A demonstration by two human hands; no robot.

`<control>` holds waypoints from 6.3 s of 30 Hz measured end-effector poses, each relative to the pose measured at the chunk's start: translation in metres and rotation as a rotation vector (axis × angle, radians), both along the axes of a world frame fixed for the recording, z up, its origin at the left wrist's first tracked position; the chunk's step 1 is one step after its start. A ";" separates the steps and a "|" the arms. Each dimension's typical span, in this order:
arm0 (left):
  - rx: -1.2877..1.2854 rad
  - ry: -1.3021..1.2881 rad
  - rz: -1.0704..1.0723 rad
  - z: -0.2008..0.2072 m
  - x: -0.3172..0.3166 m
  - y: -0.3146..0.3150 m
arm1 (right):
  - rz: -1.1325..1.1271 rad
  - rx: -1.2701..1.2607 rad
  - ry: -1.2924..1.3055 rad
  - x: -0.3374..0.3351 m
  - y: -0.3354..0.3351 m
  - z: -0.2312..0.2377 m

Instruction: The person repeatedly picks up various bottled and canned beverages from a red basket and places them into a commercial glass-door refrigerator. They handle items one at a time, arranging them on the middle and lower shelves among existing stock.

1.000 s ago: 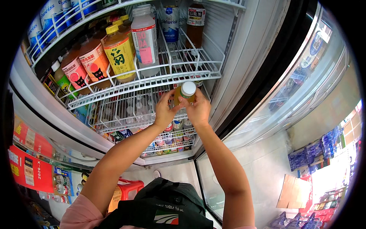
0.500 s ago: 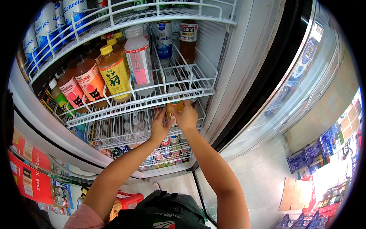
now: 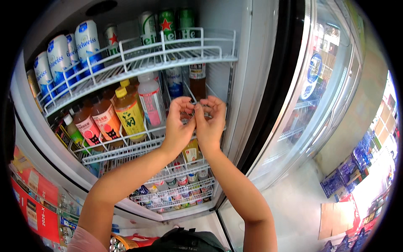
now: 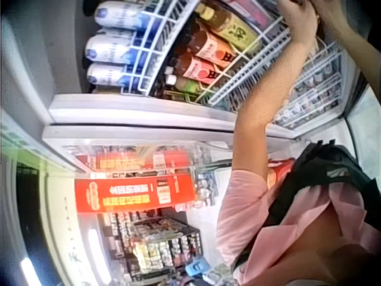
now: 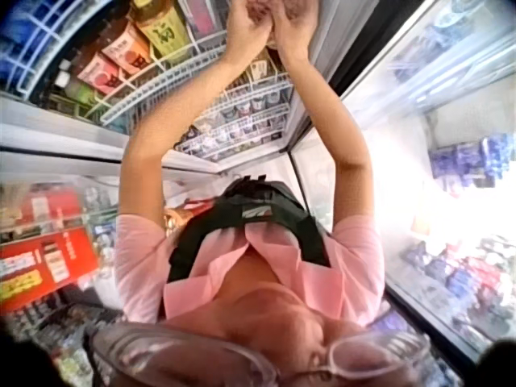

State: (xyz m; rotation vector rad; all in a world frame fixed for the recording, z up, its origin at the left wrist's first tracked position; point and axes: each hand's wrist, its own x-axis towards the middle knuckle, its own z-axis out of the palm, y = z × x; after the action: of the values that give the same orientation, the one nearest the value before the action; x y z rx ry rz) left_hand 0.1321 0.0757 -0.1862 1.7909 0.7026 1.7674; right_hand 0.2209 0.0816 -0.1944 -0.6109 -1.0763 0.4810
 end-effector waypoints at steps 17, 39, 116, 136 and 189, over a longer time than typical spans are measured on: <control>-0.288 0.030 0.302 0.023 0.023 0.214 | -0.179 -0.383 -0.316 0.006 0.093 0.009; -0.346 0.050 0.176 0.024 0.020 0.143 | -0.423 -0.050 -0.272 0.006 0.078 -0.004; -0.585 0.138 -0.201 -0.185 0.003 -0.004 | -0.116 -0.376 -0.126 0.029 -0.012 -0.184; -0.189 -0.023 0.041 -0.002 -0.109 -0.056 | 0.154 -0.053 -0.338 -0.056 -0.009 0.011; -0.121 0.271 0.419 -0.182 -0.094 -0.030 | 0.295 -0.199 -0.298 -0.056 -0.028 -0.177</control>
State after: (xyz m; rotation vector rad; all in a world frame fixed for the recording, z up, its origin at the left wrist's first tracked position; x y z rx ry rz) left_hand 0.0382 0.0461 -0.3682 1.9207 1.3494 1.6970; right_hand 0.1646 0.0538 -0.3710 -0.7169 -1.4233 0.7775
